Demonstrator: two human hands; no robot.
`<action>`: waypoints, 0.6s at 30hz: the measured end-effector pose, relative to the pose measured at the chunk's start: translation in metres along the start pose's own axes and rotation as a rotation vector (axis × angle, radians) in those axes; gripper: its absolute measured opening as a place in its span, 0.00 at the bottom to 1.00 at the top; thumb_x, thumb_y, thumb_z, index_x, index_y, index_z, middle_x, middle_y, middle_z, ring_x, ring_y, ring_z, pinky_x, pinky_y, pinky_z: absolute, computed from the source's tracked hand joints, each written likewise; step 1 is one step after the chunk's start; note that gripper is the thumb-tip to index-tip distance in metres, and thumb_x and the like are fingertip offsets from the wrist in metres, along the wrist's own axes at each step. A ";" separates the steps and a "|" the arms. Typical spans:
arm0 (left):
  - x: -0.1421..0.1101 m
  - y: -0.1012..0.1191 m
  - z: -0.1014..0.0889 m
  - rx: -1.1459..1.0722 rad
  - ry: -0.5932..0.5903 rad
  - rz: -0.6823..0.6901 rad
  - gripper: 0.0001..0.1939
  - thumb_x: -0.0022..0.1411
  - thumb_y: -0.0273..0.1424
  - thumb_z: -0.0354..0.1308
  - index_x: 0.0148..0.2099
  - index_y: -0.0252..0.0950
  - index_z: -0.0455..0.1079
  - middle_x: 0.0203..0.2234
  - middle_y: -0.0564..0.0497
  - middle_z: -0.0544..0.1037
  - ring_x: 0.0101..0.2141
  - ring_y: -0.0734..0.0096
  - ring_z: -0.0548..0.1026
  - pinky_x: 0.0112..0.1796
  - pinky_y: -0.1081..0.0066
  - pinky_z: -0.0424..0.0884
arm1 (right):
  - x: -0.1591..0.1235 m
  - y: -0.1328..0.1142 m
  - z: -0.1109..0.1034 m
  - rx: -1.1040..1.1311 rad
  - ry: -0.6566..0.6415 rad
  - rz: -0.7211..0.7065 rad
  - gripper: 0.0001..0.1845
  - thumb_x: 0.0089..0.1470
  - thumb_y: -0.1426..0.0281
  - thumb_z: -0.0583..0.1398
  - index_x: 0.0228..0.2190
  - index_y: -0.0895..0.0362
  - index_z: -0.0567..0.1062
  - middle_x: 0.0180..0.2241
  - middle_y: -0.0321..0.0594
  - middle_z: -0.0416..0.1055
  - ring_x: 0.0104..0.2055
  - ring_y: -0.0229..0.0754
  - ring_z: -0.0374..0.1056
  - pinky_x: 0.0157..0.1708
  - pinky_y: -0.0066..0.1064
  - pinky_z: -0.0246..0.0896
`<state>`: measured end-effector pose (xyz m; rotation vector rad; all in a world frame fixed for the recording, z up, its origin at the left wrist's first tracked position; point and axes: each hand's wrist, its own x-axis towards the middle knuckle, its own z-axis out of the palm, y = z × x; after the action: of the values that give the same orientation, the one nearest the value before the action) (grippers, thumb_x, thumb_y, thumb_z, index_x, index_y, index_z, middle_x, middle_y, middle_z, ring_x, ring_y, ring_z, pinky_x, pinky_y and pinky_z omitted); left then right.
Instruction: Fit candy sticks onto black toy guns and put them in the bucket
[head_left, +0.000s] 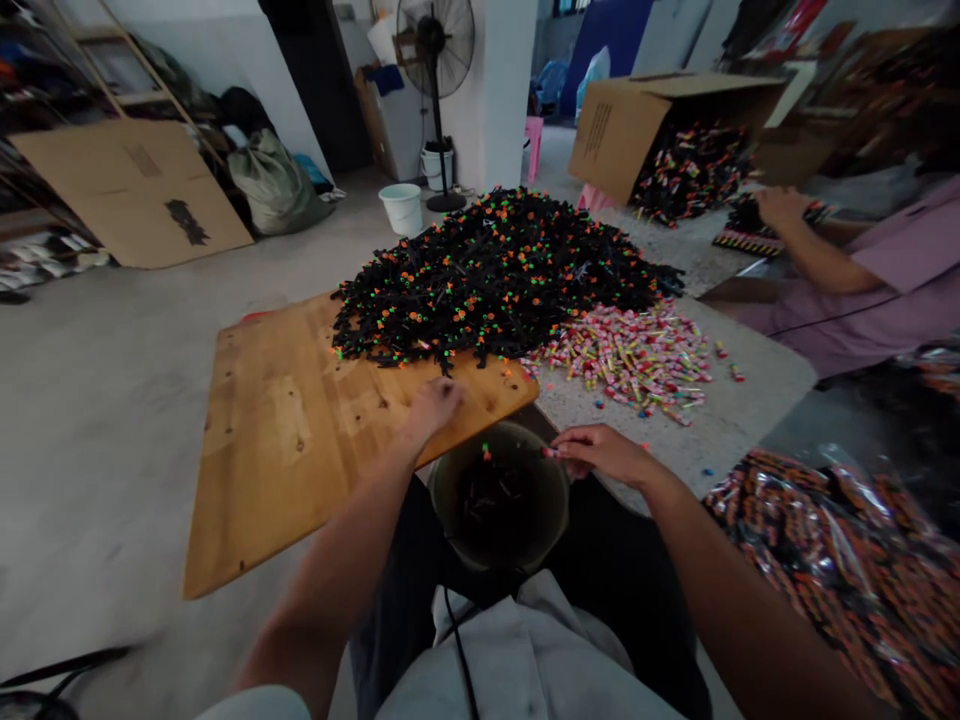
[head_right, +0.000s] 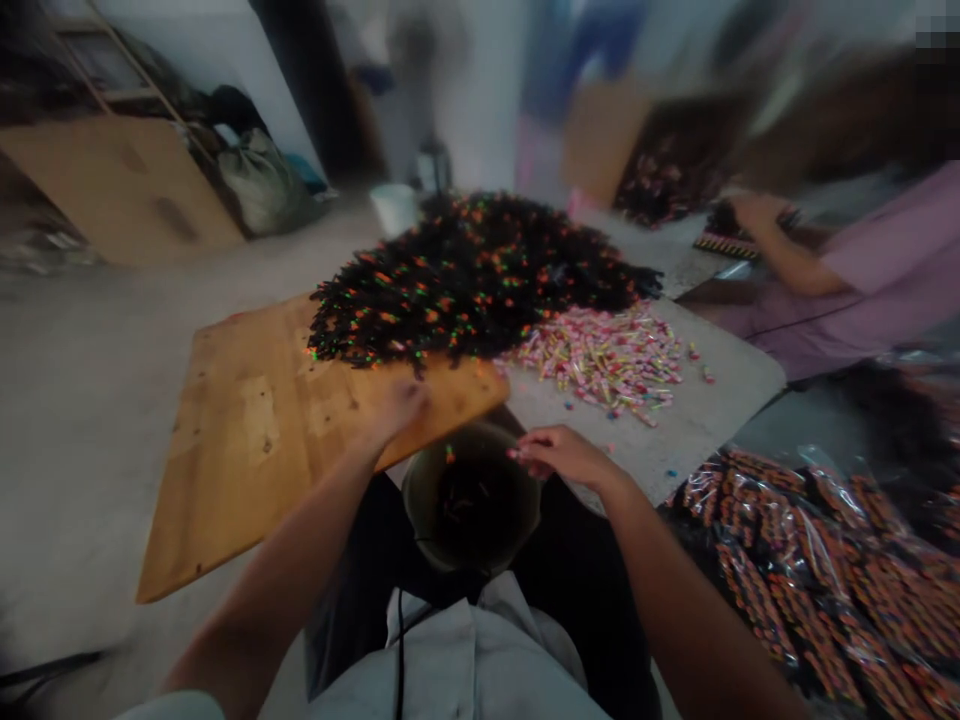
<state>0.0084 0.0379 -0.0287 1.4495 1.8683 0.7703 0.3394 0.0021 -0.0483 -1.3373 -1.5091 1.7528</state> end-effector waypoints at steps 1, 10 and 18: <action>0.012 -0.001 -0.005 0.033 0.081 -0.025 0.13 0.72 0.39 0.58 0.39 0.36 0.77 0.39 0.42 0.84 0.44 0.55 0.82 0.45 0.65 0.73 | 0.004 0.000 -0.005 -0.057 -0.004 0.001 0.18 0.50 0.58 0.71 0.37 0.58 0.86 0.29 0.41 0.82 0.26 0.40 0.74 0.25 0.28 0.68; 0.079 -0.015 -0.007 0.066 0.193 -0.148 0.13 0.60 0.40 0.70 0.41 0.38 0.76 0.40 0.41 0.84 0.49 0.48 0.79 0.46 0.61 0.70 | 0.074 -0.046 -0.031 -0.907 0.701 0.059 0.16 0.67 0.64 0.58 0.44 0.56 0.84 0.44 0.49 0.84 0.47 0.49 0.79 0.44 0.32 0.68; 0.042 -0.035 -0.021 -0.265 0.030 -0.172 0.10 0.63 0.38 0.64 0.36 0.37 0.72 0.21 0.53 0.75 0.22 0.72 0.71 0.25 0.73 0.64 | 0.113 -0.050 -0.028 -0.970 0.760 0.195 0.23 0.67 0.66 0.59 0.55 0.70 0.75 0.47 0.68 0.80 0.51 0.59 0.78 0.47 0.39 0.68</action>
<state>-0.0367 0.0699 -0.0485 1.1031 1.8062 0.9191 0.3042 0.1239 -0.0412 -2.2928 -1.7931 0.3434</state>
